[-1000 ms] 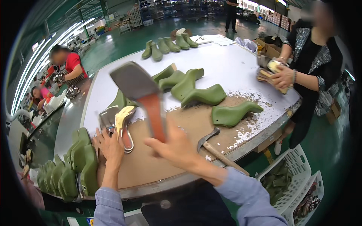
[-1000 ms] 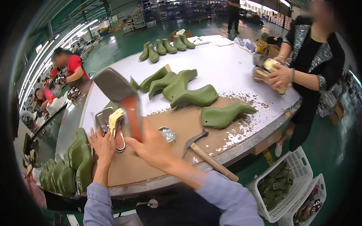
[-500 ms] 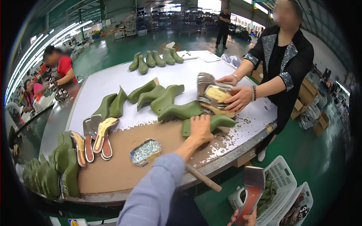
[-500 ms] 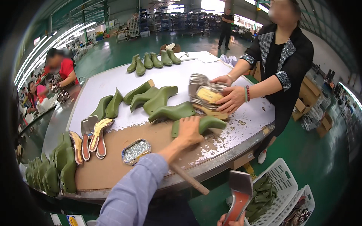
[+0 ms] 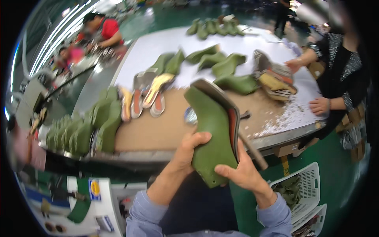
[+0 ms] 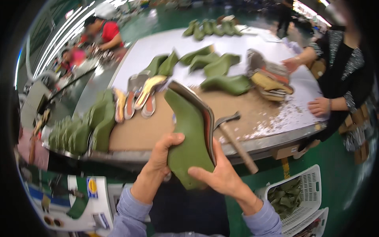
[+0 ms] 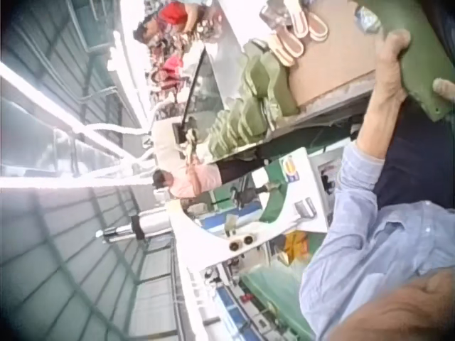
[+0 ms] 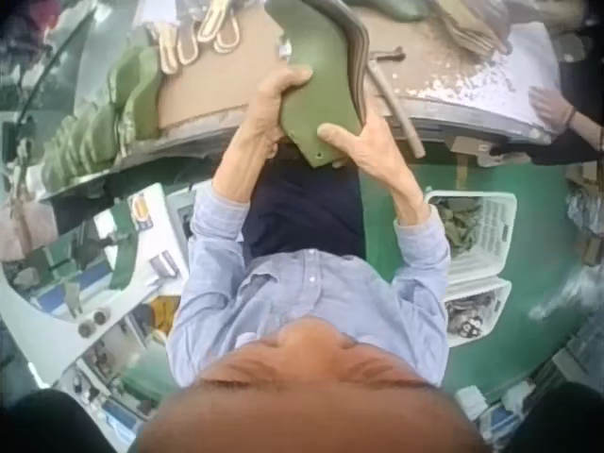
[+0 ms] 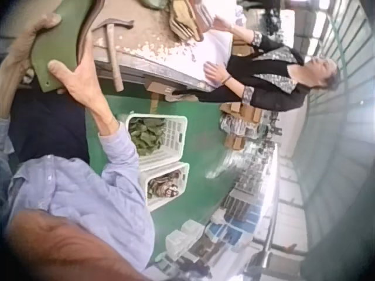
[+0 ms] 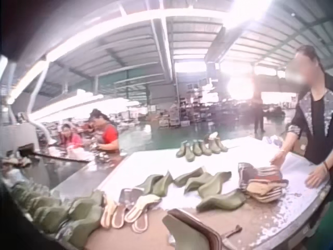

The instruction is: The person assembles green rubber shoes by attaching soles to the uppers. They pick up a shoe upper and a sole, align them, and use a hammer to drive nails into the sole to secure it. The person repeats this process for multiple shoes, placing the finished products on a nearby table.

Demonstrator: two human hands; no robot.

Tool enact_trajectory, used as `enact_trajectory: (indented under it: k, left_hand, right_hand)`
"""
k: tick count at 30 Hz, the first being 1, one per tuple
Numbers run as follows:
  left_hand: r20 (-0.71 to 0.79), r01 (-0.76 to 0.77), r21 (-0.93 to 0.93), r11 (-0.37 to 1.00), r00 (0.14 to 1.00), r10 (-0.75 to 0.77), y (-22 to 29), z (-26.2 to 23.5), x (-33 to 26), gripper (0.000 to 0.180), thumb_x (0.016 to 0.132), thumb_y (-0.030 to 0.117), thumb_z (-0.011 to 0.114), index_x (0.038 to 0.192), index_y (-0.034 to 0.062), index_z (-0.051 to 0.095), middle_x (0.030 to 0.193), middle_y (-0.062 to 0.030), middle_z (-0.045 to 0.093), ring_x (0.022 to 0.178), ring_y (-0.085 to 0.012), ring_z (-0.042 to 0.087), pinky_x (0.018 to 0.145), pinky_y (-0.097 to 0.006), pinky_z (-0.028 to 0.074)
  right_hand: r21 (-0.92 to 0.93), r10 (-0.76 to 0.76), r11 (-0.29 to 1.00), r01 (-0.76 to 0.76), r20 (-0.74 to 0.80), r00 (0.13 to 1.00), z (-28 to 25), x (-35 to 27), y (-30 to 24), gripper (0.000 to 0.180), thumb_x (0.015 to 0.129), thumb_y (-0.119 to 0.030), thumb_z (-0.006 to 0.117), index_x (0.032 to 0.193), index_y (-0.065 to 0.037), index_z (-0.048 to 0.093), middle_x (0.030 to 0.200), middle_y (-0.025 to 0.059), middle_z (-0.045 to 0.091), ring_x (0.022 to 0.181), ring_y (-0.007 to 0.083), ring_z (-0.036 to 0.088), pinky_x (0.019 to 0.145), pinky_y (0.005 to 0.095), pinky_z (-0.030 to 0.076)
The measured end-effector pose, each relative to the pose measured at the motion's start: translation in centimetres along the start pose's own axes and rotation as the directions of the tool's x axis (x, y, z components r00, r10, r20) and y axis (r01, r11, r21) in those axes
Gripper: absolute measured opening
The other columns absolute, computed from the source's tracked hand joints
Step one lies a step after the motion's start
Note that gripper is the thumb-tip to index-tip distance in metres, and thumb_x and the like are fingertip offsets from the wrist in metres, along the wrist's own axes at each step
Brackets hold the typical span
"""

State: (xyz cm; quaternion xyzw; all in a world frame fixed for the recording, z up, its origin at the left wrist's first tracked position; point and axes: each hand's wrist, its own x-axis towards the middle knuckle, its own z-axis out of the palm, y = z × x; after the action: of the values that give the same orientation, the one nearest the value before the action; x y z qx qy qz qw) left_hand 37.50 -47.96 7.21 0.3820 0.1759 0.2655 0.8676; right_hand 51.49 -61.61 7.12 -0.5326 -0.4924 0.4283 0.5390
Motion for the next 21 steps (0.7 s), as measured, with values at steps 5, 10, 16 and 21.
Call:
enact_trajectory:
  k: [5, 10, 16, 21]
  left_hand:
    - [-0.179, -0.523, 0.163, 0.836, 0.818, 0.547, 2.0, -5.8, -8.0, 0.077, 0.088, 0.042, 0.063, 0.15, 0.0008, 0.042, 0.143, -0.0203, 0.055, 0.131, -0.0317, 0.056, 0.11, -0.048, 0.047]
    - [-0.266, -0.663, -0.002, 0.748, 0.722, 0.639, -0.3, -12.4, -14.1, 0.08, 0.083, 0.038, 0.057, 0.153, 0.0034, 0.039, 0.151, -0.0174, 0.049, 0.141, -0.0336, 0.046, 0.119, -0.051, 0.035]
    - [-0.61, -0.495, 0.491, 0.717, 0.392, 0.689, 1.0, -14.5, -17.4, 0.048, 0.102, 0.024, 0.046, 0.142, -0.0031, 0.05, 0.142, -0.0168, 0.055, 0.132, -0.0278, 0.052, 0.115, -0.043, 0.038]
    - [0.035, -0.116, 0.984, 0.133, 0.867, 0.497, 8.3, -9.2, -8.9, 0.029, 0.098, 0.01, 0.063, 0.125, 0.0009, 0.067, 0.116, -0.0134, 0.072, 0.107, -0.0236, 0.069, 0.096, -0.037, 0.052]
  right_hand:
    - [-0.307, -0.398, 0.842, 0.443, 0.199, 0.896, 5.2, 2.0, 2.5, 0.082, 0.079, -0.007, 0.084, 0.149, -0.007, 0.041, 0.108, 0.0178, 0.058, 0.099, 0.037, 0.061, 0.087, 0.044, 0.05]
    - [-0.517, -0.389, 0.661, 0.544, 0.384, 0.838, 9.3, 3.8, 4.5, 0.075, 0.079, -0.009, 0.081, 0.146, -0.013, 0.048, 0.1, 0.0139, 0.055, 0.09, 0.0348, 0.057, 0.079, 0.0452, 0.048]
    - [-0.652, -0.317, 0.476, 0.59, 0.499, 0.807, 11.1, 4.1, 5.2, 0.068, 0.082, -0.005, 0.071, 0.145, -0.018, 0.052, 0.099, 0.0126, 0.056, 0.087, 0.0323, 0.057, 0.078, 0.043, 0.05]
    - [-0.682, -0.259, 0.429, 0.592, 0.536, 0.804, 12.0, 4.3, 6.8, 0.068, 0.08, -0.001, 0.066, 0.145, -0.017, 0.054, 0.102, 0.013, 0.058, 0.09, 0.0307, 0.057, 0.078, 0.0413, 0.051]
